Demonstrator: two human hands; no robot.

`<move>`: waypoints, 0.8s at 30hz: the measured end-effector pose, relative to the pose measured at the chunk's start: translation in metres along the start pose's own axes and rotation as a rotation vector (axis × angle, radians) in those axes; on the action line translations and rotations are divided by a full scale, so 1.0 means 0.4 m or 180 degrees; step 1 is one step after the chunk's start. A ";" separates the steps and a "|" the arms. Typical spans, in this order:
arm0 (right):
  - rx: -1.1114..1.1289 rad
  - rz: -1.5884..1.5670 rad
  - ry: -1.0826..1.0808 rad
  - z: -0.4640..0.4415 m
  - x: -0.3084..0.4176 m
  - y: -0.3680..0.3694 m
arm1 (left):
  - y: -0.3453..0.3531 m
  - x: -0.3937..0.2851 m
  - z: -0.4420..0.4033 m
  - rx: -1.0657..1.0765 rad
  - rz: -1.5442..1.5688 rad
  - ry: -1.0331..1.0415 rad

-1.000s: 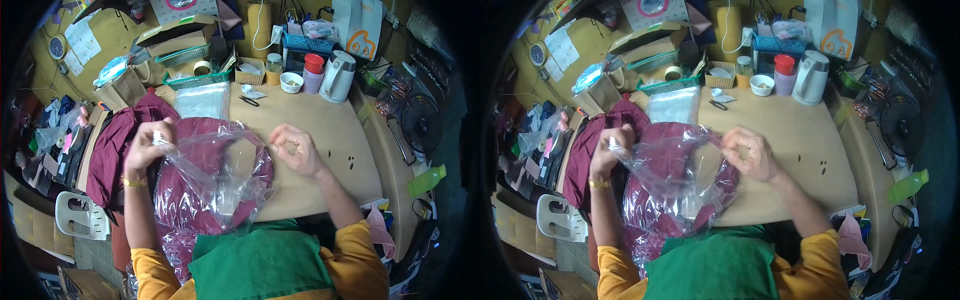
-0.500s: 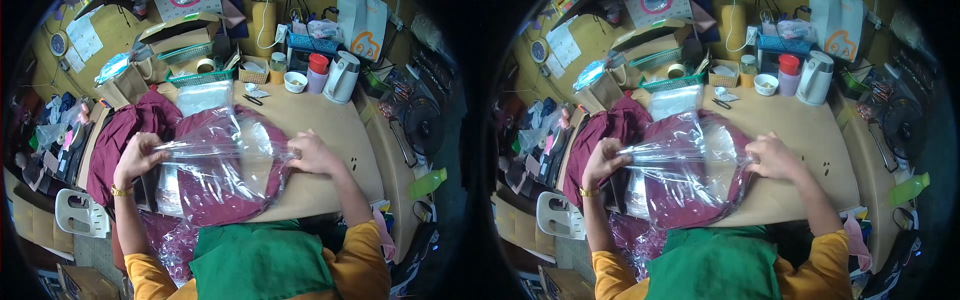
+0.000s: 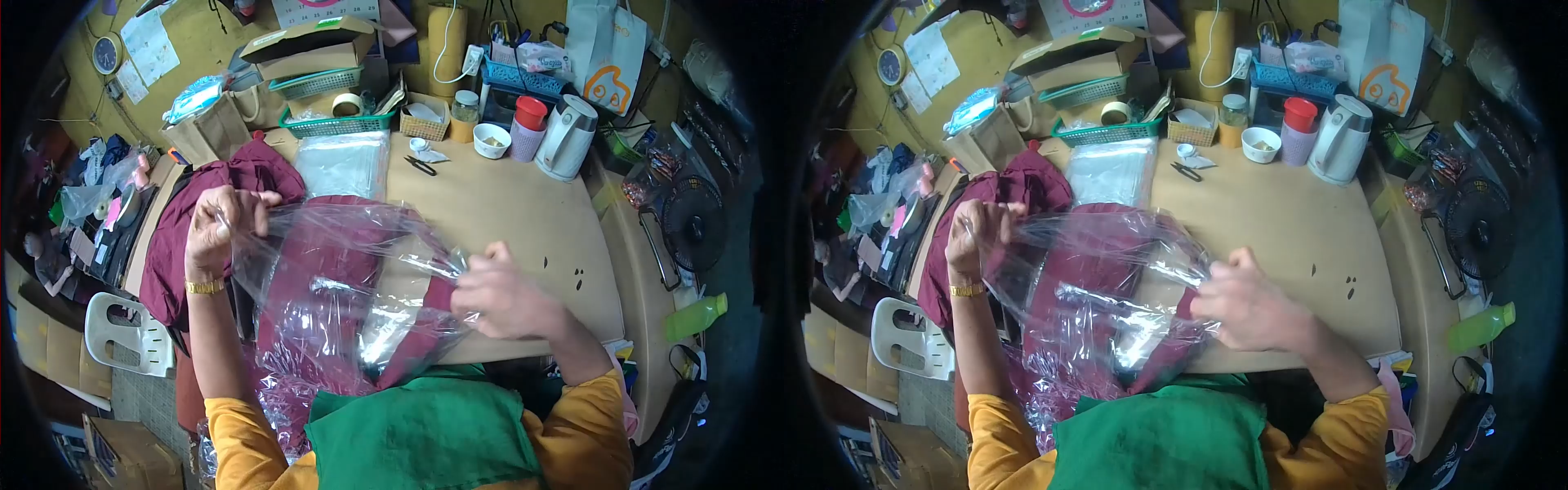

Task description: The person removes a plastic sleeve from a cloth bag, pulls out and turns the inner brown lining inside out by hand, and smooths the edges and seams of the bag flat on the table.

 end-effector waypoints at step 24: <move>-0.3048 -0.2373 0.0422 0.267 -0.257 -0.128 | 0.032 -0.054 0.049 -0.0623 -0.2955 -0.0609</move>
Point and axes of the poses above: each hand's wrist, its own z-axis away from the middle knuckle, its own y-axis out of the palm, x = y × z, the point moved 4 cm from there along -z, towards the middle knuckle, and after that the axes turned 10 degrees about -y, right-handed, at the moved point
